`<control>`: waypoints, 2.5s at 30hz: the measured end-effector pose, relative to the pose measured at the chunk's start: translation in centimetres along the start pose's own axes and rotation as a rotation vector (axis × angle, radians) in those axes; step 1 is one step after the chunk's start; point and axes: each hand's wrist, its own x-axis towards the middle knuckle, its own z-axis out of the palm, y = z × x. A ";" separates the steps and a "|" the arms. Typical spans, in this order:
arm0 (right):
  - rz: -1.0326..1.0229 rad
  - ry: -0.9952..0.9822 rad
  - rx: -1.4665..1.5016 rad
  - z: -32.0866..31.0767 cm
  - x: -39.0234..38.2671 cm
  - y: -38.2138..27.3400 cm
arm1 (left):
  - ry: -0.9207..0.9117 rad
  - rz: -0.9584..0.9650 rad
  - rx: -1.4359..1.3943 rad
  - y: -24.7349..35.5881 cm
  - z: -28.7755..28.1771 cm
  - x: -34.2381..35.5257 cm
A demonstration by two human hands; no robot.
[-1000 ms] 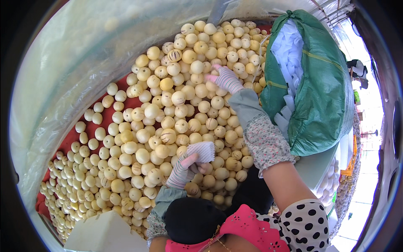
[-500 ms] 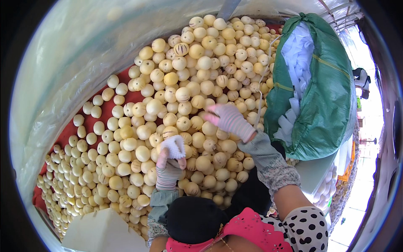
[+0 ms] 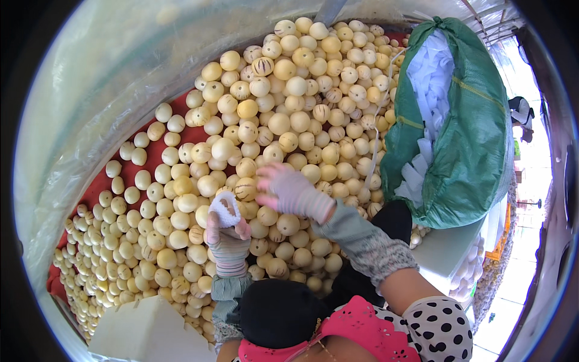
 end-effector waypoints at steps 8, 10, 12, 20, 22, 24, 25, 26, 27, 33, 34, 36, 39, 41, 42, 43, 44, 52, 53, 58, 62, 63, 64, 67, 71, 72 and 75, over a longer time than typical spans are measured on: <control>0.175 -0.084 -0.081 -3.3 0.9 -0.4 | 0.048 0.028 0.089 0.9 1.0 0.5; 0.201 0.130 -0.198 -4.2 5.8 1.0 | -0.006 0.031 0.151 0.8 0.8 0.7; 0.320 0.076 -0.329 -4.7 10.8 2.5 | 0.010 0.062 0.234 0.5 1.2 0.8; 0.411 0.302 0.081 -2.6 13.5 4.7 | -0.004 0.118 0.474 1.0 0.6 0.5; 0.486 0.368 0.456 -2.7 11.7 4.7 | 0.047 0.159 0.596 1.1 1.1 0.4; 0.577 0.374 0.884 -2.7 9.5 4.2 | 0.095 0.159 0.694 1.0 1.1 0.7; 0.617 0.373 1.100 -2.6 9.0 4.0 | 0.121 0.160 0.744 0.9 1.1 1.0; 0.522 0.322 0.807 -2.2 8.9 4.2 | 0.112 0.179 0.717 0.6 1.6 1.3; 0.481 0.366 0.650 -1.9 9.0 4.4 | 0.105 0.176 0.696 0.5 1.9 1.7; 0.303 0.410 0.054 -1.9 12.0 3.7 | 0.106 0.179 0.674 0.6 1.4 1.7; 0.264 0.314 0.043 -2.0 12.5 3.7 | 0.118 0.188 0.657 0.7 1.3 1.6; 0.326 0.145 -0.035 -2.2 13.7 3.9 | 0.146 0.203 0.617 0.7 1.3 1.2; 0.438 0.017 -0.083 -2.7 15.5 3.9 | 0.130 0.141 0.594 0.8 0.3 1.3; 0.478 -0.001 -0.115 -2.4 16.6 3.5 | 0.162 0.124 0.618 0.7 0.7 1.3; 0.505 0.039 -0.081 -2.0 16.7 2.9 | 0.174 0.117 0.630 0.7 1.0 1.3; 0.433 0.140 0.030 -1.5 16.2 3.0 | 0.156 0.133 0.611 0.7 1.1 1.2; 0.357 0.245 0.136 -0.8 15.7 3.8 | 0.132 0.149 0.589 0.7 1.4 1.3; -0.085 0.141 2.122 -2.7 5.8 2.7 | 0.140 0.182 0.621 0.9 1.1 1.0; -0.061 0.115 2.165 -3.2 4.8 2.3 | 0.142 0.185 0.656 0.7 1.4 1.0; 0.082 0.019 2.092 -3.7 1.0 0.9 | 0.169 0.098 0.534 0.3 2.1 4.7; 0.249 0.241 1.178 -3.4 -1.8 -1.8 | -0.418 0.476 0.808 -4.0 5.1 3.3; 0.261 0.314 0.865 -3.2 -2.4 -1.9 | -0.379 0.400 0.780 -3.9 5.6 2.8; 0.347 0.340 0.852 -3.4 -3.5 -1.7 | -0.340 0.324 0.754 -4.0 5.9 2.3; 0.596 0.634 1.292 -3.1 -5.1 -0.5 | -0.526 -0.269 0.522 -2.8 2.4 2.2; 0.364 0.159 1.516 -1.7 -7.6 0.3 | -0.564 -0.420 0.341 -4.4 2.7 0.9; 0.404 0.066 1.825 -1.7 -7.7 -0.2 | -0.552 -0.509 0.277 -4.4 2.9 0.9; 0.367 0.316 1.665 -2.7 -8.0 0.0 | -0.542 -0.394 0.578 -4.1 5.0 1.8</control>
